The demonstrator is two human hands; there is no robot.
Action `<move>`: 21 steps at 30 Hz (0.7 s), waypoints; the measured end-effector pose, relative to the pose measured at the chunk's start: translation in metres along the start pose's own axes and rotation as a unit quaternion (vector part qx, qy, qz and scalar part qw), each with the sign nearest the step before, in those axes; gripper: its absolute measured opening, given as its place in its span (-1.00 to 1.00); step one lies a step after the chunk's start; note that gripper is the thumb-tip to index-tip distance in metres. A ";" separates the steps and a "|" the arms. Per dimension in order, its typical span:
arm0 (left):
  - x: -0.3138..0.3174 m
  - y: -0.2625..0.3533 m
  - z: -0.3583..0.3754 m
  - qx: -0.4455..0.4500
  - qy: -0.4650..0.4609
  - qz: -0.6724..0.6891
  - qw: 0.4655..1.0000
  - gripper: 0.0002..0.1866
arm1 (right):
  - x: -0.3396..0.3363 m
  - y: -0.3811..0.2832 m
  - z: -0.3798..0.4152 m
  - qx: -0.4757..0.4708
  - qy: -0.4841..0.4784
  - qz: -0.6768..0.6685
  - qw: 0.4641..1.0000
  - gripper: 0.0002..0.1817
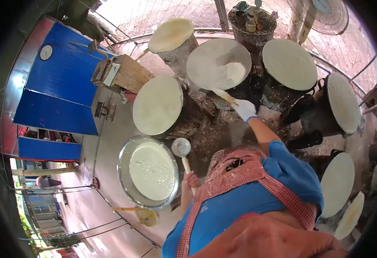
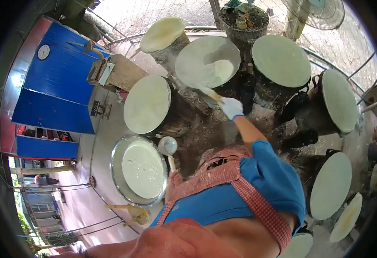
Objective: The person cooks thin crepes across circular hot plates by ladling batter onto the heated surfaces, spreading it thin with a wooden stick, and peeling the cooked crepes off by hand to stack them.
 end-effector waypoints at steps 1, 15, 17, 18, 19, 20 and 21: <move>-0.002 0.000 0.003 0.002 0.003 -0.011 1.000 -0.84 | -0.009 0.016 0.012 0.015 -0.002 -0.016 1.000 -0.62; 0.043 0.008 -0.016 -0.010 0.033 -0.200 0.979 -0.81 | -0.069 0.098 -0.013 0.070 0.050 0.053 0.995 -0.65; 0.056 0.012 -0.019 0.014 0.049 -0.253 0.966 -0.80 | -0.097 0.082 -0.053 0.082 0.100 -0.040 0.991 -0.66; 0.058 0.008 -0.028 -0.001 0.057 -0.208 0.976 -0.78 | -0.090 0.080 -0.081 0.106 0.107 -0.036 0.988 -0.66; 0.063 0.000 -0.036 -0.016 0.068 -0.158 0.985 -0.76 | -0.084 0.065 -0.095 0.057 0.130 -0.061 0.988 -0.64; 0.093 0.000 -0.025 -0.008 0.099 -0.237 0.966 -0.71 | -0.076 0.053 -0.084 0.019 0.080 -0.010 0.997 -0.64; 0.082 0.000 -0.022 -0.012 0.107 -0.237 0.965 -0.71 | -0.068 0.038 -0.067 -0.024 0.034 0.036 0.999 -0.64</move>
Point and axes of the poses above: each hand's wrist, its own z-axis away from the middle knuckle, its own x-axis out of the palm, y = z × x, the point moved 8 cm from there along -z, towards the middle knuckle, and after that the axes turned 8 degrees about -z, right-handed, at the moved point
